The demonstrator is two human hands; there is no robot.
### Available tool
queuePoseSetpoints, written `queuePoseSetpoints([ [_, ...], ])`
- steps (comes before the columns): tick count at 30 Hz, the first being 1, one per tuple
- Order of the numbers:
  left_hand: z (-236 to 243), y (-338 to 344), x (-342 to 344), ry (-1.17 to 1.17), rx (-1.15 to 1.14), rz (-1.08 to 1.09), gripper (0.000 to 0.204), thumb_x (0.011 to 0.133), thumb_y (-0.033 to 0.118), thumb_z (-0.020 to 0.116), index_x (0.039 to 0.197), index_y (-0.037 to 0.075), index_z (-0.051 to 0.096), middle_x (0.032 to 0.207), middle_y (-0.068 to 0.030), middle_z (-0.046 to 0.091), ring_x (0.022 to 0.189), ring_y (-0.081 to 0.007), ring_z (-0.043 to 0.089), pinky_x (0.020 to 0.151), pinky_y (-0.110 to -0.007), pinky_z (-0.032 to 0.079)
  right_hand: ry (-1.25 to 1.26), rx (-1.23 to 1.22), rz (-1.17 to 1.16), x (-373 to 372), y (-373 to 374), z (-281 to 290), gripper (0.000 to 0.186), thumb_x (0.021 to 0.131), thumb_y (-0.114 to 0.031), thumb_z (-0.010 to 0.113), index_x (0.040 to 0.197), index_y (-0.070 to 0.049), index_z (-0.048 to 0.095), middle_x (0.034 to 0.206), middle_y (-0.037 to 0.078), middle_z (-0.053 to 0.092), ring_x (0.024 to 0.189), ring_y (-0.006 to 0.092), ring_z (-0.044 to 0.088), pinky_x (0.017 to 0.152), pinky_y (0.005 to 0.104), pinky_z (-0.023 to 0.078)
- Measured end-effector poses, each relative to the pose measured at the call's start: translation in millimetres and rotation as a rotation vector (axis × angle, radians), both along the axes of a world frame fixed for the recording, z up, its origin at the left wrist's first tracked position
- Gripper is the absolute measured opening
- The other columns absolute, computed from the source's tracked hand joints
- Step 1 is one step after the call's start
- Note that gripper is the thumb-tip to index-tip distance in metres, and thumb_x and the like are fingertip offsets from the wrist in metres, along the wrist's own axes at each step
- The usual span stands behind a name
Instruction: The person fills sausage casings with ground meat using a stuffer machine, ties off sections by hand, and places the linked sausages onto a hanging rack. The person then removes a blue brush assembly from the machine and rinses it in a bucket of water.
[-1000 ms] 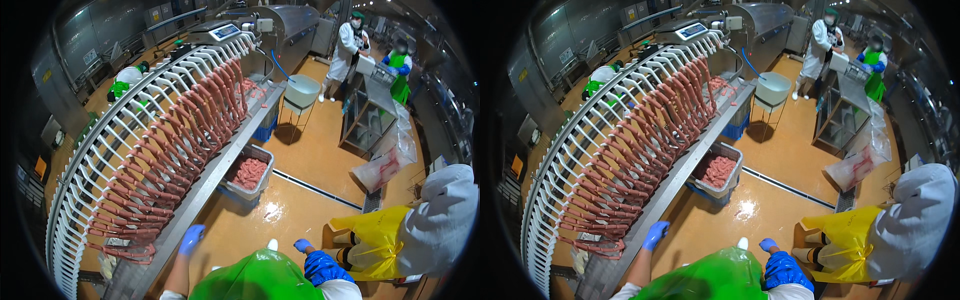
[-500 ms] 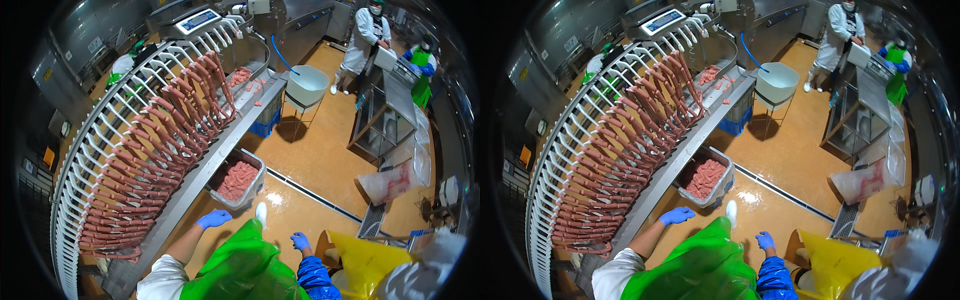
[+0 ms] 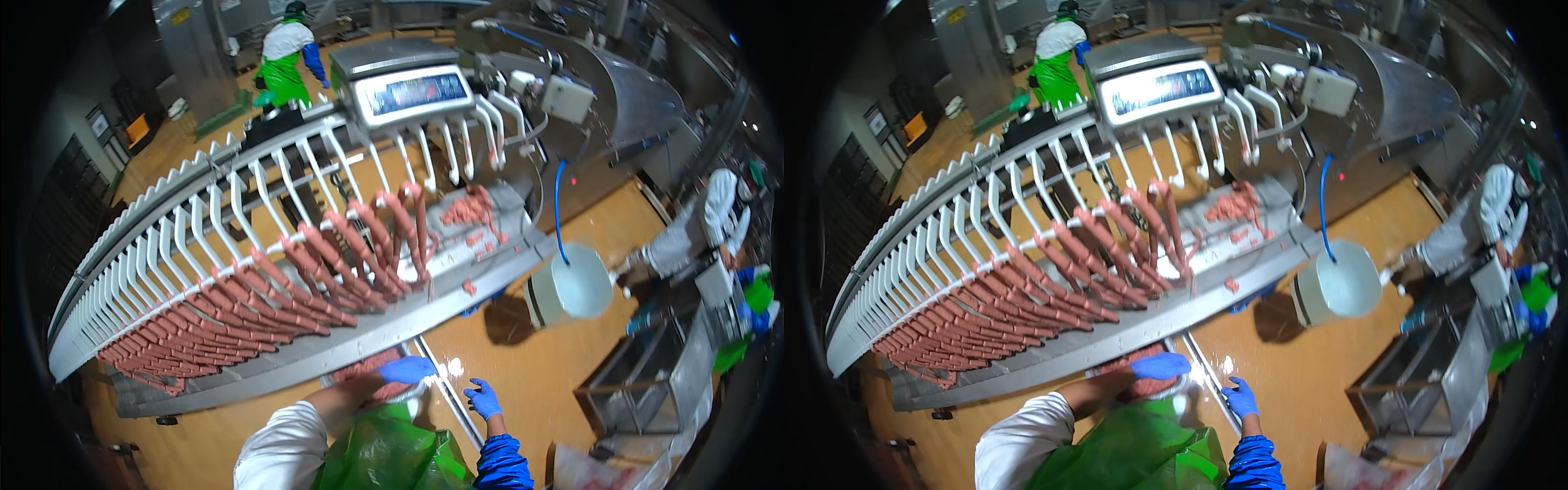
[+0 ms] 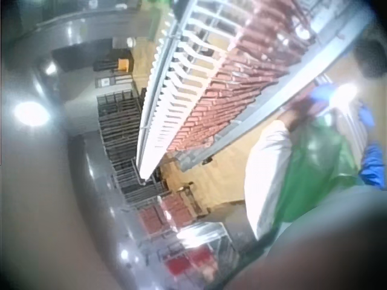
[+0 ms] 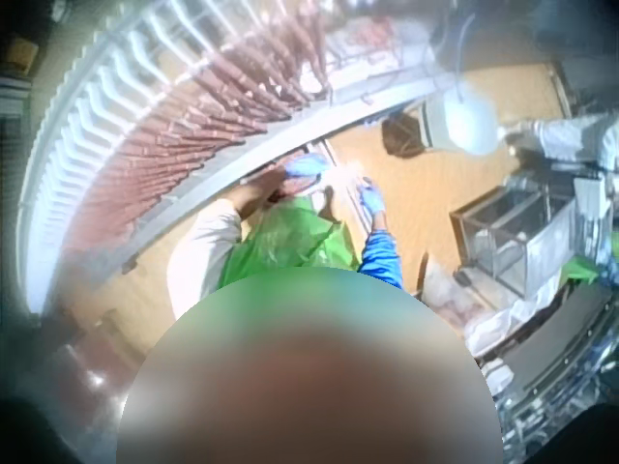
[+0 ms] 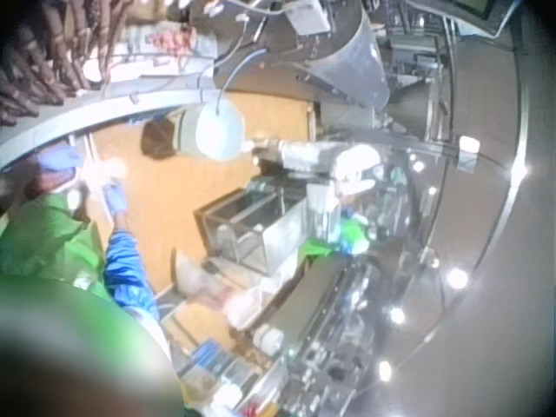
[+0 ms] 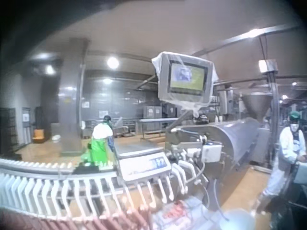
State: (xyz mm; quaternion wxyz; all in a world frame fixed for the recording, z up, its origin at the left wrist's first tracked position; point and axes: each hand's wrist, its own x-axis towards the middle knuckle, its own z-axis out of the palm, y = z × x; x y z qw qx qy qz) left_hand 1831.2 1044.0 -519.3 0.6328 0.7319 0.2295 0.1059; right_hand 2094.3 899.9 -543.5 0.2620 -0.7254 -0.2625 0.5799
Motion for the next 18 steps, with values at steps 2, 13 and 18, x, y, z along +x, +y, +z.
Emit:
queuePoseSetpoints([
  [2,-6.2,37.2,38.3,0.316,0.135,0.031,0.034,0.094,0.032,0.048,0.104,0.003,0.062,0.100,-0.0141,0.065,0.089,-0.0256,0.061,0.082,-0.039,0.048,0.031,0.072,0.131,17.4,79.2,10.5,0.052,0.081,-0.023,0.070,0.128,-0.010,0.052,0.090,0.011,0.062,0.067,0.0165,0.058,0.056,0.0325,0.053],
  [13,41.9,197.4,147.8,0.392,0.341,0.333,0.031,0.094,0.026,0.047,0.110,0.004,0.062,0.115,-0.0180,0.061,0.104,-0.0342,0.058,0.090,-0.040,0.045,-0.556,0.121,1.221,83.7,380.3,-37.9,0.052,0.080,-0.033,0.051,0.123,-0.005,0.056,0.123,0.023,0.057,0.113,0.0384,0.056,0.100,0.0420,0.043],
  [18,-9.8,249.7,167.8,0.460,0.462,0.507,0.024,0.079,0.023,0.062,0.096,0.007,0.066,0.092,-0.0173,0.065,0.089,-0.0347,0.062,0.078,-0.044,0.048,-0.536,0.500,1.061,125.1,431.9,-48.4,0.054,0.087,-0.047,0.052,0.120,-0.005,0.060,0.118,0.023,0.059,0.112,0.0372,0.055,0.097,0.0431,0.043],
])
